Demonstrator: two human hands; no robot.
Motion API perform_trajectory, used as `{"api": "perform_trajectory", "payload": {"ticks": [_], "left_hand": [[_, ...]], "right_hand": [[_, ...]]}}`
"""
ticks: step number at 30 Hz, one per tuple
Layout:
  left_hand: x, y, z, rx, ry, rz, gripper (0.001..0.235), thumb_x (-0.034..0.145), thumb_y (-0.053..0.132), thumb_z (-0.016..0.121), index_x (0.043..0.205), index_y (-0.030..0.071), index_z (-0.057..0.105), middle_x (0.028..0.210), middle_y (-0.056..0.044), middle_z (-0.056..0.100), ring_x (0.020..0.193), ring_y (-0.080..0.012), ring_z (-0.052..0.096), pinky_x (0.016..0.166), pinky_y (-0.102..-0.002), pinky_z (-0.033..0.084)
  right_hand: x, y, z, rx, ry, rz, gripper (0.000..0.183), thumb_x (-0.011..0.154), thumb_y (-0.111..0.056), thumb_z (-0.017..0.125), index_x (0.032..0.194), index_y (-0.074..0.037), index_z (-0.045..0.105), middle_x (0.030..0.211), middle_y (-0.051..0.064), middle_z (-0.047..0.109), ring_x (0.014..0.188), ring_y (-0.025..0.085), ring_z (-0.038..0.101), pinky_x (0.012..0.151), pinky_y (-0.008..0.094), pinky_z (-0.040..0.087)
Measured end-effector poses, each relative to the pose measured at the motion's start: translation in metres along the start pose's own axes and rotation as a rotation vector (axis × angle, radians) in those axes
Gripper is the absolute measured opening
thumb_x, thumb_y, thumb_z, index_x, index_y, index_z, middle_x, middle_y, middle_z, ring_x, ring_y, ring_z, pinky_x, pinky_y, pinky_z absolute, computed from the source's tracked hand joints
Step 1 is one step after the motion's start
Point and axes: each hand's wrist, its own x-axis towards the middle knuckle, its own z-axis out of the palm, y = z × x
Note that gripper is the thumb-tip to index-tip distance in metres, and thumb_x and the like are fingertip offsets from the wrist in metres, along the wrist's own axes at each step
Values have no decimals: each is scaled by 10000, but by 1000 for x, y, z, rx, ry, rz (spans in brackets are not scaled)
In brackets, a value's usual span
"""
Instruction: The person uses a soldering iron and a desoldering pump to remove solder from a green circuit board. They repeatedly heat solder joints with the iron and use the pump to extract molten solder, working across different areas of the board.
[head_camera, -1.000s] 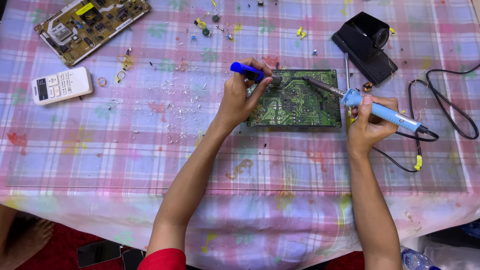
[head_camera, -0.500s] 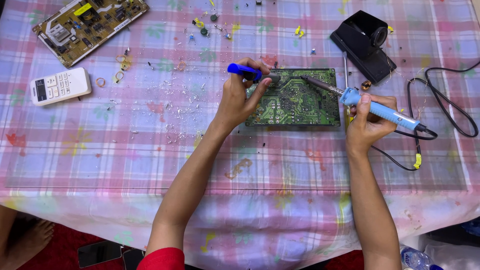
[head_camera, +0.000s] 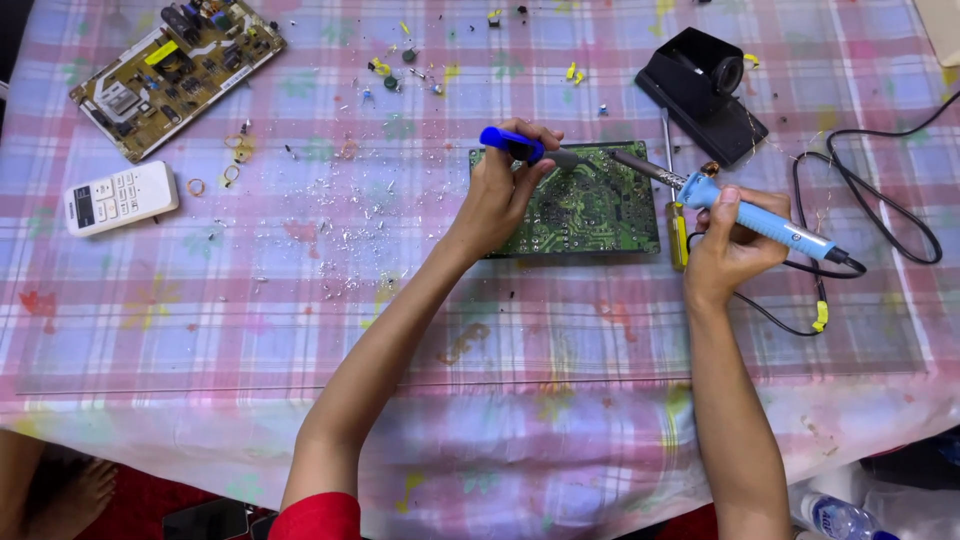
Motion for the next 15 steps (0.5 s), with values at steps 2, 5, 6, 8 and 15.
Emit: {"api": "perform_trajectory", "payload": {"ticks": [2, 5, 6, 8, 15], "left_hand": [[2, -2, 1, 13, 1, 16, 229, 964, 63, 438, 1136, 87, 287, 1062, -98, 512, 1118, -293, 557, 933, -380, 502], [5, -1, 1, 31, -5, 28, 228, 961, 59, 443, 1129, 84, 290, 1060, -103, 516, 1111, -296, 557, 938, -387, 507], [7, -1, 0, 40, -8, 30, 220, 960, 70, 448, 1120, 80, 298, 1062, -105, 522, 1108, -294, 559, 948, -391, 513], [10, 2, 0, 51, -20, 27, 207, 956, 63, 447, 1103, 69, 301, 1046, -103, 516, 1101, -292, 561, 941, -381, 516], [45, -5, 0, 277, -242, 62, 159, 967, 169, 413, 1066, 60, 352, 834, -92, 561, 667, -190, 610, 617, -286, 558]], "right_hand": [[0, 0, -1, 13, -2, 2, 200, 943, -119, 575, 862, 44, 492, 818, 148, 498, 562, 185, 505, 449, 261, 472], [1, -2, -1, 21, -5, 2, 210, 946, -132, 574, 863, 43, 490, 821, 146, 493, 555, 185, 508, 445, 260, 473], [2, -2, -1, 24, -8, -5, 209, 946, -133, 571, 862, 40, 489, 819, 142, 487, 563, 186, 509, 446, 260, 473], [2, 0, -2, 19, -5, 0, 207, 946, -132, 572, 861, 39, 491, 819, 140, 487, 563, 182, 504, 448, 258, 470], [2, -2, -1, 1, -28, -14, 172, 948, -110, 562, 866, 26, 496, 824, 141, 485, 581, 179, 494, 490, 264, 455]]}}
